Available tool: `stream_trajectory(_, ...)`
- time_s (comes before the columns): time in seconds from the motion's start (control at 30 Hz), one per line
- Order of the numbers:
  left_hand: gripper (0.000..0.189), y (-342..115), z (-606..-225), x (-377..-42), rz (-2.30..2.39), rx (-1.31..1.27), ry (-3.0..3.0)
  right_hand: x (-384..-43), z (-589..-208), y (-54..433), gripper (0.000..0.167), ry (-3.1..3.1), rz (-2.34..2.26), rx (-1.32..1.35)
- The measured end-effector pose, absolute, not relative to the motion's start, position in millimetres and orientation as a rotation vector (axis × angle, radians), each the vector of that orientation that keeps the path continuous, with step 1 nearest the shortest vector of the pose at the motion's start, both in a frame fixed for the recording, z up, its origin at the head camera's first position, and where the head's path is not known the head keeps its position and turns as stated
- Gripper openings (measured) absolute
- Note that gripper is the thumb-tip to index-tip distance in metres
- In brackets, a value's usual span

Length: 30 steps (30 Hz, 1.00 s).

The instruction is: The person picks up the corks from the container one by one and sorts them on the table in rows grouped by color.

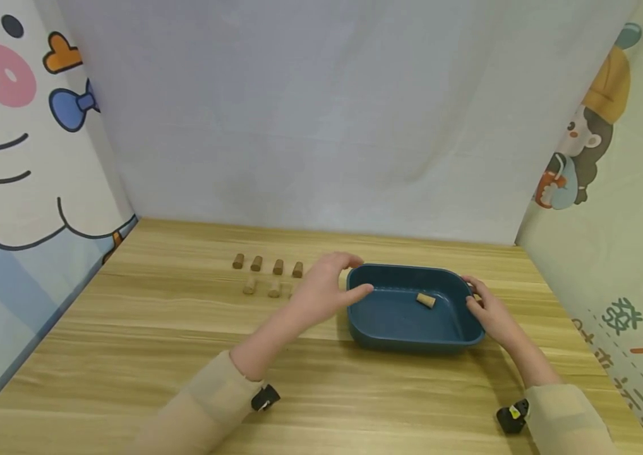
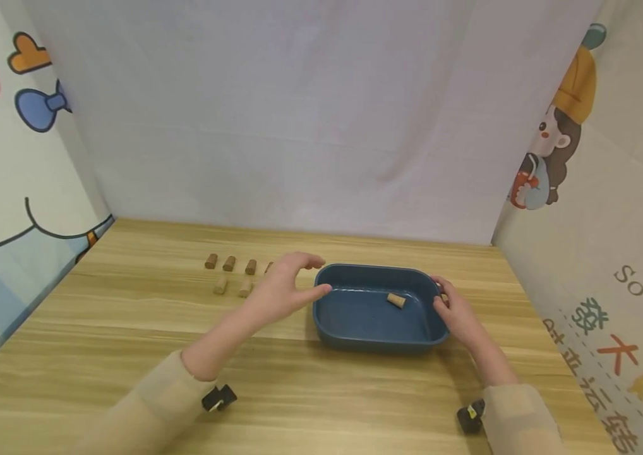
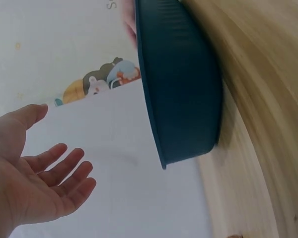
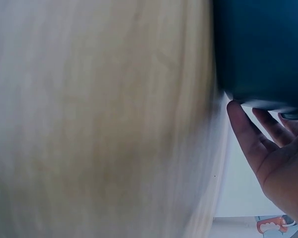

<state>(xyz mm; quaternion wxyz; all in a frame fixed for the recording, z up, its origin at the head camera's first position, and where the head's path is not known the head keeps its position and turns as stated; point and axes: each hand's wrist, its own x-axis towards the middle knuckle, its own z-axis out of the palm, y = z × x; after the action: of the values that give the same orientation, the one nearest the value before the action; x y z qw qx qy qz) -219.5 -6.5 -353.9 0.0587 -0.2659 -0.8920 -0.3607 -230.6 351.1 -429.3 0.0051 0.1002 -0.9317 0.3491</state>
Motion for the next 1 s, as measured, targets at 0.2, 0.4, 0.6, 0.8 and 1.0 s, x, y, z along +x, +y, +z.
stream_trajectory(0.2, 0.052, 22, -360, -217, -1.168, -0.850, -2.702, -230, -429, 351, 0.048, -2.924, 1.085, 0.310)
stream_trajectory(0.4, 0.056, 50, -376, -218, -1.250, -0.834, -2.680, -229, -429, 350, 0.048, -2.923, 1.092, 0.316)
stream_trajectory(0.6, 0.053, 75, -389, -222, -1.257, -0.797, -2.702, -231, -430, 351, 0.048, -2.903, 1.094, 0.334)
stream_trajectory(0.8, 0.055, 94, -404, -235, -1.131, -0.830, -2.795, -232, -431, 352, 0.048, -2.914, 1.076, 0.334)
stream_trajectory(1.0, 0.057, 103, -412, -251, -1.021, -0.969, -2.873, -232, -432, 353, 0.048, -2.908, 1.085, 0.332)
